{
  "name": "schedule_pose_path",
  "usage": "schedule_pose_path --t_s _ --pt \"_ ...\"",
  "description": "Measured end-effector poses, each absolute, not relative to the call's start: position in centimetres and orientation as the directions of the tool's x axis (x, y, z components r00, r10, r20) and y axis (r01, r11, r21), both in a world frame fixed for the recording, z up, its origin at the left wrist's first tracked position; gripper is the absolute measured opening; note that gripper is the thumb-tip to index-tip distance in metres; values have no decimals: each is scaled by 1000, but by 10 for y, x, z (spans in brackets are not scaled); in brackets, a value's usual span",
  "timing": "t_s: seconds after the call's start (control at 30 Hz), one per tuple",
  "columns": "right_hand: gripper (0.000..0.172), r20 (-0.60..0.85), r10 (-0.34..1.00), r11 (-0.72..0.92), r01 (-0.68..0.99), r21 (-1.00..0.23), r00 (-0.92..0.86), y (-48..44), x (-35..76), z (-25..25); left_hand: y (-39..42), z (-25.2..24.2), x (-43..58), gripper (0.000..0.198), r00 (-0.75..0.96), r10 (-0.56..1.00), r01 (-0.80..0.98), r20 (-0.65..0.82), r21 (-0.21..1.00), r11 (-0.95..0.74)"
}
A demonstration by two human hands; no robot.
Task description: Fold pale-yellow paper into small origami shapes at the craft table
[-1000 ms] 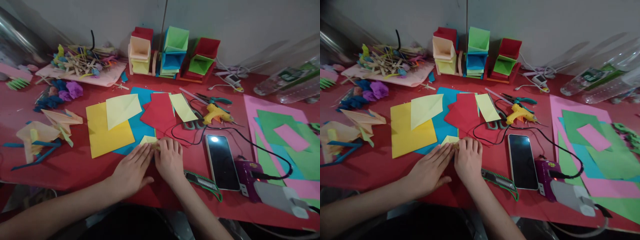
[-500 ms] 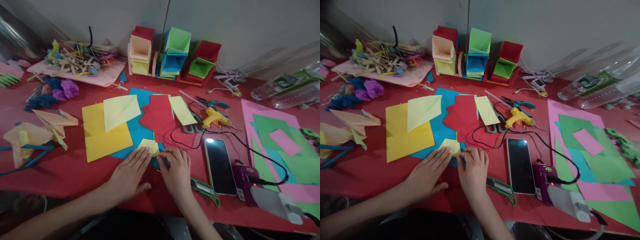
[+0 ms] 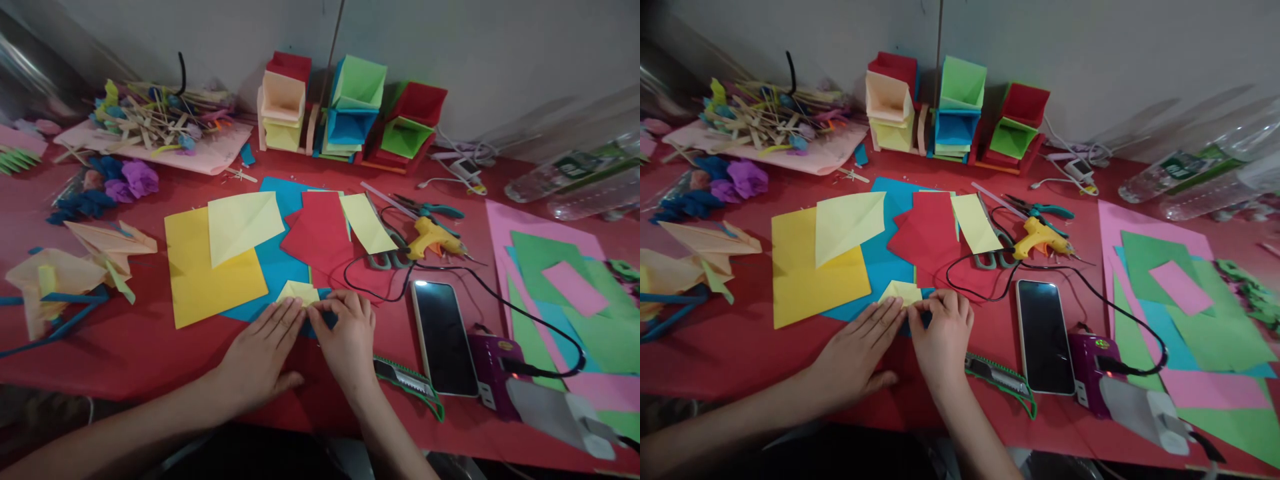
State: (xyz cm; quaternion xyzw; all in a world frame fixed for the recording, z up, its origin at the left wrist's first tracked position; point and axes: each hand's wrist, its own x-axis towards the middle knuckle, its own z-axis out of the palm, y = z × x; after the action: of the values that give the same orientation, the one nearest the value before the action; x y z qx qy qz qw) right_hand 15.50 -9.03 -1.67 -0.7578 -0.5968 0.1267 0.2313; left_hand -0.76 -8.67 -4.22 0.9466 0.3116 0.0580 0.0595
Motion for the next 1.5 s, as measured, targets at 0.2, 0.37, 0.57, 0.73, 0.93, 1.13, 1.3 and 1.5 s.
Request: schedule_pose_path --t_s 0.2,0.37,0.57,0.73,0.93,1.13,1.3,1.5 --pt "8 97 964 -190 895 -404 248 -85 152 -19 -87 -37 -7 72 787 615 600 49 169 -782" --pt "6 145 976 -95 914 -394 164 -90 156 -18 -88 -34 -3 72 777 628 616 39 152 -773" --pt "33 234 946 276 936 -221 -224 -116 158 -23 -91 -33 0 70 765 643 631 43 152 -761" --pt "36 171 936 324 943 -76 -308 -120 158 -23 -92 -33 -5 67 751 658 646 50 148 -749" --pt "29 219 921 343 937 -60 -323 -115 158 -18 -94 -36 -8 63 727 681 667 82 148 -730" --pt "11 303 864 433 901 -40 -402 -102 164 -21 -92 -34 -21 65 757 648 628 91 178 -758" --pt "13 346 801 519 855 8 -489 -92 173 -27 -72 -24 -23 54 731 671 610 124 323 -724" --pt "13 399 752 589 806 -50 -525 -82 175 -21 -41 -13 -12 29 719 668 489 192 542 -683"
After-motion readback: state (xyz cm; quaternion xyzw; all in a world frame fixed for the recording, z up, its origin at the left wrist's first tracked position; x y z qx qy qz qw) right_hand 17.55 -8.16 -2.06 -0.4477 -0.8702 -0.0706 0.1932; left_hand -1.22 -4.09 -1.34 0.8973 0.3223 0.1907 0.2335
